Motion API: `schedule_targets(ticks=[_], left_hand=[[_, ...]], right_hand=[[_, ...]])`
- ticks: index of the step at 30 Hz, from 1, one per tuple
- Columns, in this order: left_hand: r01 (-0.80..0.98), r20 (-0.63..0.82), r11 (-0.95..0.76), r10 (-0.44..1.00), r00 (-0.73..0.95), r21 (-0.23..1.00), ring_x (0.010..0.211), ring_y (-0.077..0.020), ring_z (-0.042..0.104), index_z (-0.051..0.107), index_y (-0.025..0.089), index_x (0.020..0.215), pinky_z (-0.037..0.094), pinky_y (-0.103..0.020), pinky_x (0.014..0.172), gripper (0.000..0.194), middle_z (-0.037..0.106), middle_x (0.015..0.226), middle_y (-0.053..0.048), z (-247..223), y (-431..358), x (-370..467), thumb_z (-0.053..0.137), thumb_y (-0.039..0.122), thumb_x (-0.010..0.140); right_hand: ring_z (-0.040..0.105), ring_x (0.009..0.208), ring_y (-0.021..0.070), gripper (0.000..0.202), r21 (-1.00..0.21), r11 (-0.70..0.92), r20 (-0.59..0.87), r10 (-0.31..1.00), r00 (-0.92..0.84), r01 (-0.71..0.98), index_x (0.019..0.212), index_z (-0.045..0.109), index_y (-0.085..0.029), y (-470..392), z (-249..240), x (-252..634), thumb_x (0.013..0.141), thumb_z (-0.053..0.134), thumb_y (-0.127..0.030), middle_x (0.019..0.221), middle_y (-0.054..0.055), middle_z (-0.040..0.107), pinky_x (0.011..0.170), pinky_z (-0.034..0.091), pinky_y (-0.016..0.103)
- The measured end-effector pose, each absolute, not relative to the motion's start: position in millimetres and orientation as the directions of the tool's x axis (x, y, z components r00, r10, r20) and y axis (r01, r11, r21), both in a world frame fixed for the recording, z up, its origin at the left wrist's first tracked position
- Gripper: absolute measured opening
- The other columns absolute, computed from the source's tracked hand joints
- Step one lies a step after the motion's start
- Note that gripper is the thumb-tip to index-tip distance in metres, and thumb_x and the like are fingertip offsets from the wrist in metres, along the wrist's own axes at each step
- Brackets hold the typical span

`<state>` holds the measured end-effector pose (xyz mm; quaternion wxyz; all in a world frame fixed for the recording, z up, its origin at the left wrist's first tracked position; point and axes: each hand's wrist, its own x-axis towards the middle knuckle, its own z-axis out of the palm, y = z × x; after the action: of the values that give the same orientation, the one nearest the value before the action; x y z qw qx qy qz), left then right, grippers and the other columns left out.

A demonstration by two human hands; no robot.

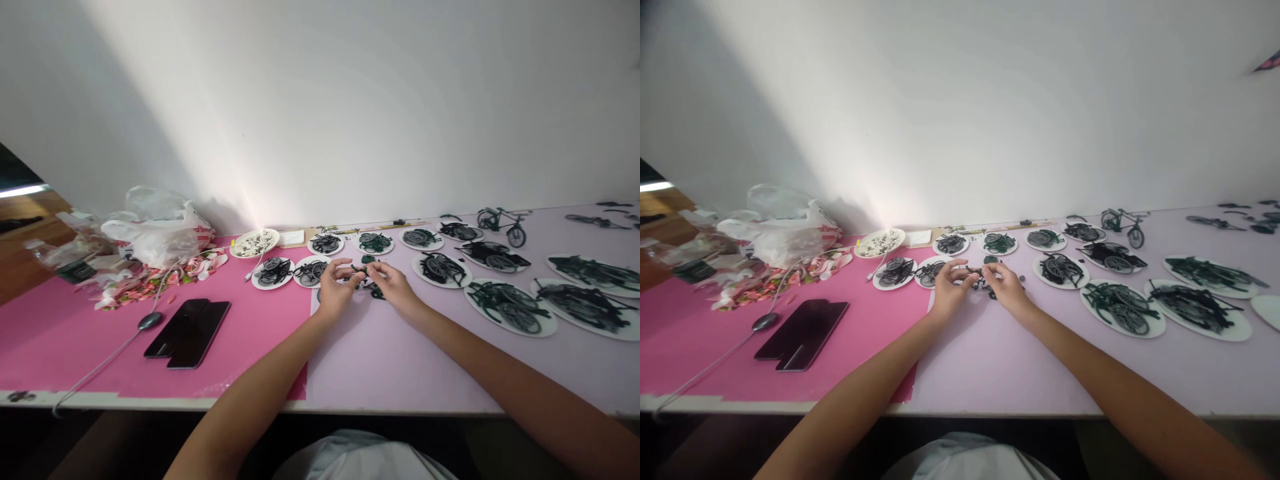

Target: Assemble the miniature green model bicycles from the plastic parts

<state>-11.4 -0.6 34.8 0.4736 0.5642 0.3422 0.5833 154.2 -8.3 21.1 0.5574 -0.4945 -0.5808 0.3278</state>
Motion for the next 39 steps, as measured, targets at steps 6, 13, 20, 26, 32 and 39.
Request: schedule_targets(ticks=[6, 13, 20, 26, 32, 39], left_hand=[[-0.173, 0.328, -0.310, 0.941, 0.083, 0.935, 0.087, -0.0220, 0.074, 0.062, 0.019, 0.112, 0.058, -0.030, 0.074, 0.052, 0.076, 0.089, -0.007, 33.8, 0.2, -11.4, 0.090, 0.037, 0.072], [-0.178, 0.338, -0.320, 0.938, 0.083, 0.931, 0.089, -0.0220, 0.074, 0.062, 0.018, 0.113, 0.058, -0.031, 0.077, 0.052, 0.076, 0.091, -0.009, 33.5, 0.4, -11.2, 0.089, 0.036, 0.072], [-0.163, 0.346, -0.330, 0.935, 0.081, 0.930, 0.089, -0.0220, 0.074, 0.062, 0.019, 0.112, 0.058, -0.032, 0.077, 0.050, 0.077, 0.091, -0.008, 32.5, 1.6, -11.7, 0.089, 0.036, 0.073], [-0.168, 0.331, -0.312, 0.938, 0.102, 0.935, 0.086, -0.0217, 0.074, 0.062, 0.019, 0.113, 0.058, -0.031, 0.076, 0.051, 0.077, 0.092, -0.009, 30.0, 5.6, -13.3, 0.089, 0.036, 0.073], [-0.169, 0.329, -0.308, 0.938, 0.111, 0.936, 0.088, -0.0232, 0.075, 0.062, 0.019, 0.114, 0.058, -0.034, 0.079, 0.053, 0.077, 0.091, -0.009, 29.1, 6.7, -13.7, 0.088, 0.040, 0.073], [-0.169, 0.333, -0.312, 0.936, 0.113, 0.935, 0.091, -0.0237, 0.074, 0.061, 0.019, 0.114, 0.058, -0.035, 0.081, 0.054, 0.077, 0.094, -0.010, 29.0, 6.5, -13.8, 0.089, 0.041, 0.073]], right_hand=[[0.068, 0.100, 0.0286, 0.056, -0.940, 0.274, 0.302, 0.945, 0.124, 0.202, 0.100, 0.071, -0.022, -8.8, 19.1, 152.8, 0.084, 0.064, -0.075, 0.106, 0.009, 0.076, 0.086, 0.054, 0.039], [0.068, 0.097, 0.0279, 0.054, -0.918, 0.319, 0.356, 0.925, 0.133, 0.237, 0.097, 0.070, -0.021, -6.0, 16.8, 152.8, 0.084, 0.063, -0.073, 0.105, 0.010, 0.074, 0.089, 0.054, 0.042], [0.065, 0.105, 0.0278, 0.050, -0.848, 0.429, 0.482, 0.869, 0.116, 0.312, 0.095, 0.070, -0.022, -3.5, 14.7, 154.4, 0.089, 0.060, -0.070, 0.110, 0.011, 0.068, 0.088, 0.055, 0.041], [0.064, 0.110, 0.0289, 0.044, -0.804, 0.445, 0.517, 0.851, 0.094, 0.395, 0.098, 0.073, -0.023, -4.1, 13.9, 157.0, 0.090, 0.063, -0.065, 0.114, 0.012, 0.066, 0.092, 0.054, 0.044], [0.064, 0.114, 0.0302, 0.042, -0.840, 0.427, 0.483, 0.869, 0.105, 0.333, 0.093, 0.073, -0.022, -5.5, 15.4, 154.8, 0.088, 0.065, -0.062, 0.113, 0.012, 0.066, 0.089, 0.056, 0.042], [0.064, 0.114, 0.0305, 0.038, -0.883, 0.387, 0.425, 0.900, 0.101, 0.266, 0.094, 0.075, -0.022, -3.3, 13.0, 156.8, 0.085, 0.070, -0.059, 0.115, 0.012, 0.068, 0.089, 0.056, 0.042]])
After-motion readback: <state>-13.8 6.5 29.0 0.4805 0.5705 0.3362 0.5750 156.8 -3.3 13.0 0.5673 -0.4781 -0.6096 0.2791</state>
